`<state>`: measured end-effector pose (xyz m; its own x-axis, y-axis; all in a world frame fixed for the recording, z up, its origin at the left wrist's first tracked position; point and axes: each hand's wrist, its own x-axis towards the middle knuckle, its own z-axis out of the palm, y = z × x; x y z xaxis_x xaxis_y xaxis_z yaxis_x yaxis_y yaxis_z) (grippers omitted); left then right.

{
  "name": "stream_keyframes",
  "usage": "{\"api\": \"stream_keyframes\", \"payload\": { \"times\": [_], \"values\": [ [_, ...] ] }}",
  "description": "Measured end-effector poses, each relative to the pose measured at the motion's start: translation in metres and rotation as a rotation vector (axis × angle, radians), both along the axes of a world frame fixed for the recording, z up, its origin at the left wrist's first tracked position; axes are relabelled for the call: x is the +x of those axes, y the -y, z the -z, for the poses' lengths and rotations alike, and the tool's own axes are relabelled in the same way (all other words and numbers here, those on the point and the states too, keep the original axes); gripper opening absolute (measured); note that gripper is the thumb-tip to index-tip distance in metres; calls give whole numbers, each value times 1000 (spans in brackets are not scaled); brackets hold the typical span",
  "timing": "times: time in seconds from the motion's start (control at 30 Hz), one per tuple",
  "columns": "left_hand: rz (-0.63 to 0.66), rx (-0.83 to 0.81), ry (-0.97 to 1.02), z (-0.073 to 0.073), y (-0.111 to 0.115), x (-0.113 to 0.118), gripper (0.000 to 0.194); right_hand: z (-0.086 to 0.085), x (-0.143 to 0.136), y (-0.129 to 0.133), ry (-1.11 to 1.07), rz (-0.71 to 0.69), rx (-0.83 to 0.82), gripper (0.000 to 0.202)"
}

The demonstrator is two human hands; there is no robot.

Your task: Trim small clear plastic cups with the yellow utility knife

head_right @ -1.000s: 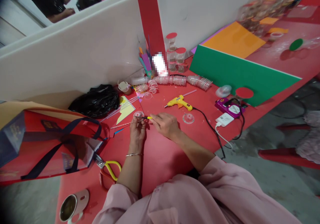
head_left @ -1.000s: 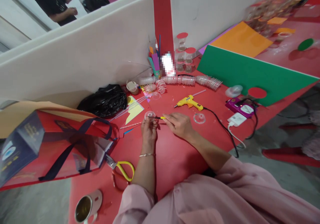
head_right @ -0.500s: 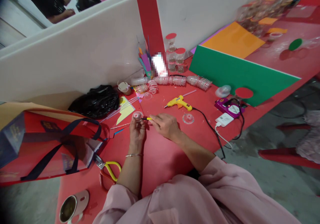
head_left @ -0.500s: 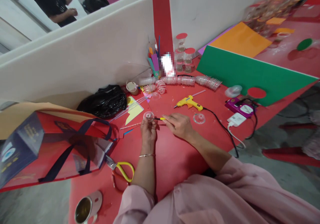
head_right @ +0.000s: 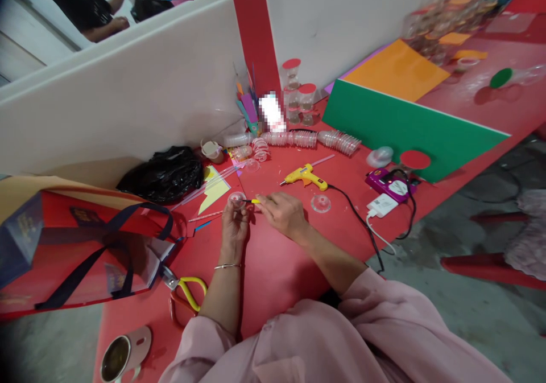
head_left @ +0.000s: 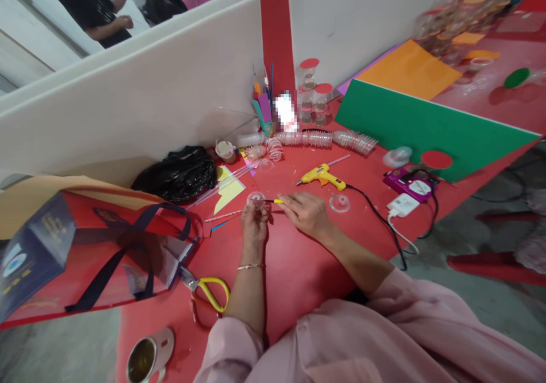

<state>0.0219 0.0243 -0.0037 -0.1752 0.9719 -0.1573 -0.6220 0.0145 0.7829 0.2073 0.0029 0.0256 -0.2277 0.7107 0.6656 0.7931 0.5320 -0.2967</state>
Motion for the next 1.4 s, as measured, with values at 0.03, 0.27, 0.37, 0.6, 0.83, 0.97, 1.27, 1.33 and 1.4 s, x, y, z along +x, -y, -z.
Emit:
{"api": "stream_keyframes", "payload": {
  "times": [0.03, 0.27, 0.37, 0.6, 0.83, 0.97, 1.27, 1.33, 1.4],
  "values": [
    [12, 2, -3, 0, 0, 0, 37, 1, 0, 0, -6, 1, -6, 30],
    [134, 34, -33, 0, 4, 0, 41, -5, 0, 0, -46, 43, 26, 26],
    [110, 41, -38, 4, 1, -2, 40, -6, -2, 1, -72, 48, 32, 25],
    [17, 47, -10, 2, -1, -2, 42, 2, -4, 0, -45, -10, 1, 27],
    [62, 46, 1, -4, 2, 4, 42, -1, 2, -3, -102, 51, 12, 27],
    [9, 52, 25, -2, 1, 1, 46, -2, -4, 2, -77, -49, -9, 26],
    [117, 74, -14, -4, 5, 5, 48, -5, 4, -5, -146, 116, 29, 26],
    [94, 58, -13, -4, 4, 5, 47, -6, 2, -2, -172, 51, -5, 26],
    [69, 45, -15, -5, 2, 3, 44, -4, -2, 1, -169, -22, -30, 26]
  ]
}}
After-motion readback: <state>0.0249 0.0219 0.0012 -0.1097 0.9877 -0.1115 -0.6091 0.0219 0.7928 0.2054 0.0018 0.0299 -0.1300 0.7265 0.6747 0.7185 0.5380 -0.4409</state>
